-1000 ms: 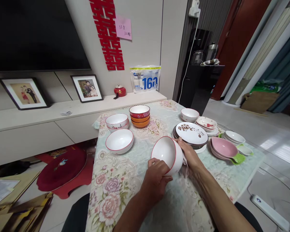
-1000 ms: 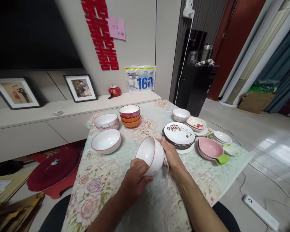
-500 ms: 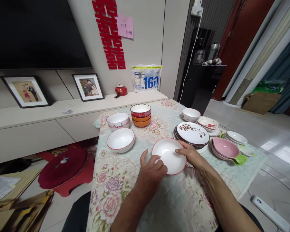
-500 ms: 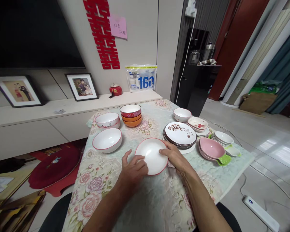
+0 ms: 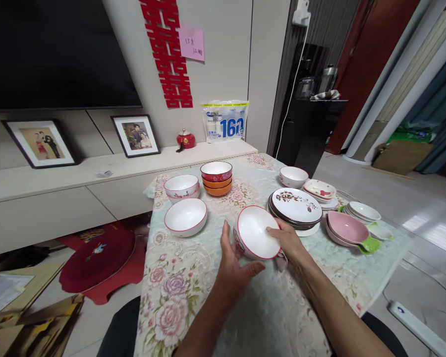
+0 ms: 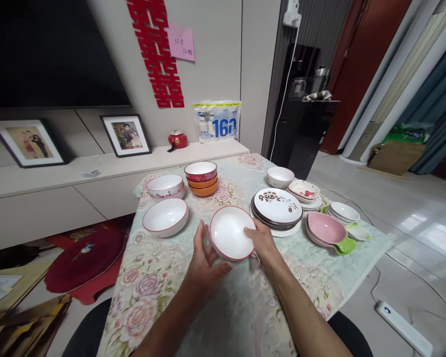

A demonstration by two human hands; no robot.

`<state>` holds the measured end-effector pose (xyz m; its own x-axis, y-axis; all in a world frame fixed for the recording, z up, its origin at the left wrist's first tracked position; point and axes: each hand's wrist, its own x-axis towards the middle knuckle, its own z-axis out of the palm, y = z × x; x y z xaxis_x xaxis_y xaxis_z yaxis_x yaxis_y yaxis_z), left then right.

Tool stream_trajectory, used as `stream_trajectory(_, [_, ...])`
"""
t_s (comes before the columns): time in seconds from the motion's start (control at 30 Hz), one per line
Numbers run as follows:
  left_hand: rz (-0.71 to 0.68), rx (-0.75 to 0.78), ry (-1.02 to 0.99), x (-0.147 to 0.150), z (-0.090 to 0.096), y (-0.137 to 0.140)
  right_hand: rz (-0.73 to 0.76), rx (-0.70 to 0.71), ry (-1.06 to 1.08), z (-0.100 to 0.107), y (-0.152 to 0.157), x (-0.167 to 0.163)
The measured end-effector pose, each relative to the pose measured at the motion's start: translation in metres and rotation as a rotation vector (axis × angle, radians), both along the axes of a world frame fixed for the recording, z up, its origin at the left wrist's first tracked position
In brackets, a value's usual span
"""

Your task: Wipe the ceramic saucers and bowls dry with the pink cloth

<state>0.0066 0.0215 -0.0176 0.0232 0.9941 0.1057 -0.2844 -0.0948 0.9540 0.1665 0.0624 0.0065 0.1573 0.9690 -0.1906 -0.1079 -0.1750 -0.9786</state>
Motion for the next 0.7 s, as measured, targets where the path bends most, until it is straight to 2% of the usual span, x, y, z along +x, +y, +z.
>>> stream_trajectory(0.07, [-0.024, -0.084, -0.199, 0.008, 0.0, -0.003, 0.028, 0.005, -0.001, -0.002, -0.003, -0.007])
stream_trajectory(0.17, [0.003, -0.147, -0.26, 0.012, 0.006, -0.006, 0.077, 0.032, -0.011, -0.007, -0.005, -0.013])
stream_trajectory(0.23, [0.011, -0.16, -0.223, 0.009, 0.012, -0.007, 0.135, 0.074, -0.029, -0.009, -0.005, -0.013])
stream_trajectory(0.3, [0.076, -0.129, -0.13, 0.003, 0.017, -0.006, 0.176, 0.104, -0.044, -0.008, -0.004, -0.01])
stream_trajectory(0.4, [0.178, -0.109, 0.008, -0.006, 0.019, 0.0, 0.094, 0.153, -0.052, 0.002, -0.007, -0.004])
stream_trajectory(0.47, [0.227, -0.123, 0.028, -0.01, 0.016, 0.003, 0.022, 0.22, -0.079, 0.012, -0.011, -0.001])
stream_trajectory(0.53, [0.237, -0.143, 0.009, -0.012, 0.012, 0.005, 0.013, 0.296, -0.119, 0.019, -0.017, -0.002])
stream_trajectory(0.63, [0.197, -0.151, -0.026, -0.013, 0.007, 0.005, 0.152, 0.434, -0.248, 0.021, -0.025, -0.009])
stream_trajectory(0.7, [0.18, -0.133, -0.019, -0.013, 0.007, 0.004, 0.282, 0.585, -0.474, 0.017, -0.027, -0.015])
